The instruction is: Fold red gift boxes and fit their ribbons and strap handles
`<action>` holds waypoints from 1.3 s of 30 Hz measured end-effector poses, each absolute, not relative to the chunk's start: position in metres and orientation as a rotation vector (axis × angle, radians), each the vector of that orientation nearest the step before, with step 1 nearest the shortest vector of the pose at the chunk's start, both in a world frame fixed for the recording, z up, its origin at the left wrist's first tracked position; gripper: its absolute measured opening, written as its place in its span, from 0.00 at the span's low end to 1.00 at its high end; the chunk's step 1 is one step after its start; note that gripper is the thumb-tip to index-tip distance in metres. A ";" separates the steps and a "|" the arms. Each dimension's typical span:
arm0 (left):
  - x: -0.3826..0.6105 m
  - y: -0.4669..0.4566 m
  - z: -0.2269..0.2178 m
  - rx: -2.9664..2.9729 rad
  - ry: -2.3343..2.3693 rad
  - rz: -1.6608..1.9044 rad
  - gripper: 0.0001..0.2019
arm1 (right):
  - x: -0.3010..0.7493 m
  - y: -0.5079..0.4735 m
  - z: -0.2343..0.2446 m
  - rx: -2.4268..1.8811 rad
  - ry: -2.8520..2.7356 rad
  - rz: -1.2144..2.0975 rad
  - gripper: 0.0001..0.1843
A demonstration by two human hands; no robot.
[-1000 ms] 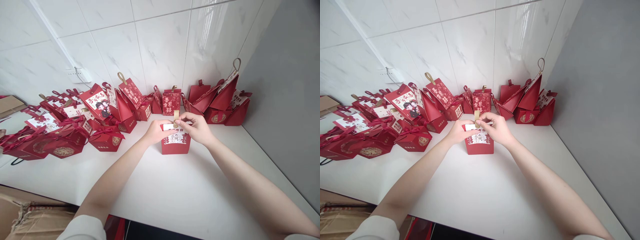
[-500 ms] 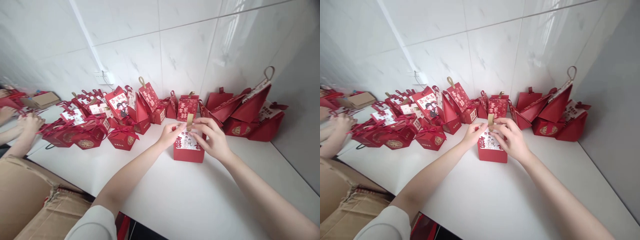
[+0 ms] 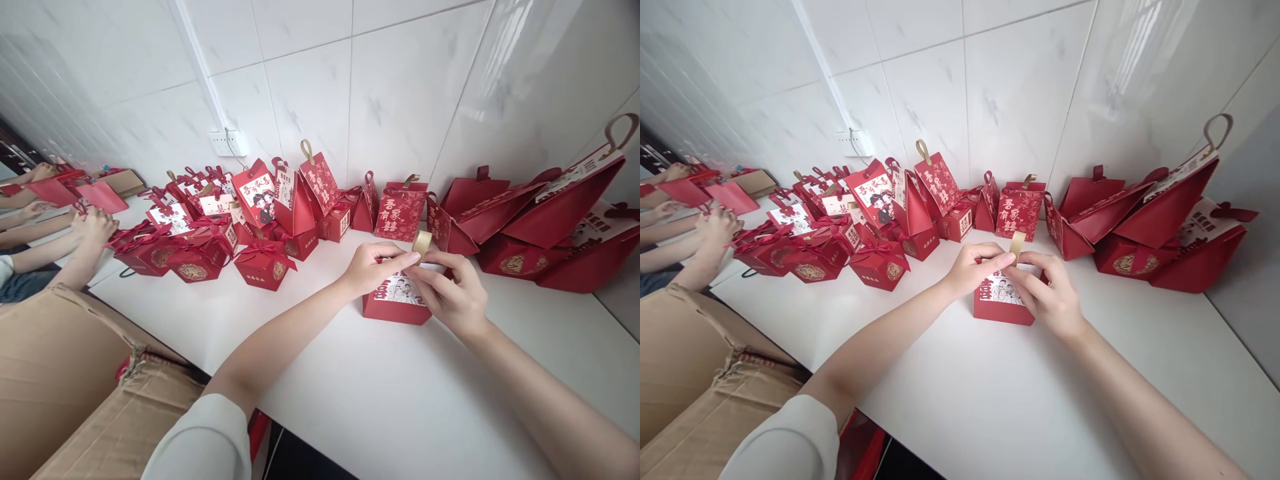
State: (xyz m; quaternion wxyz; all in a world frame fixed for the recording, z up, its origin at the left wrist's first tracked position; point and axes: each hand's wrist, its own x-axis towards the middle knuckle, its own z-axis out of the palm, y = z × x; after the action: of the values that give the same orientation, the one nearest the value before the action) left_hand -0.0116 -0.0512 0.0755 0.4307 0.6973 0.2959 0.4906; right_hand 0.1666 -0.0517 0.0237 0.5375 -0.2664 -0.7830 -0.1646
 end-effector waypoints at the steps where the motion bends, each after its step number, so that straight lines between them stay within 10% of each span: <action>1: -0.012 -0.052 0.078 1.793 0.740 1.242 0.17 | 0.166 -0.052 0.022 -0.638 -1.846 -0.408 0.20; 24: -0.011 -0.043 0.070 1.533 0.791 1.247 0.19 | 0.160 -0.050 0.022 -0.705 -1.877 -0.218 0.24; 39: -0.012 -0.042 0.073 1.680 0.951 1.269 0.20 | 0.159 -0.055 0.049 -0.664 -1.789 0.280 0.09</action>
State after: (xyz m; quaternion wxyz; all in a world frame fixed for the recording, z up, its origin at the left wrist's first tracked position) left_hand -0.0118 -0.0419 0.0729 0.4038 0.6653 0.3768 0.5024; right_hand 0.1588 -0.0550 0.0490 0.5701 -0.2831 -0.7620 0.1191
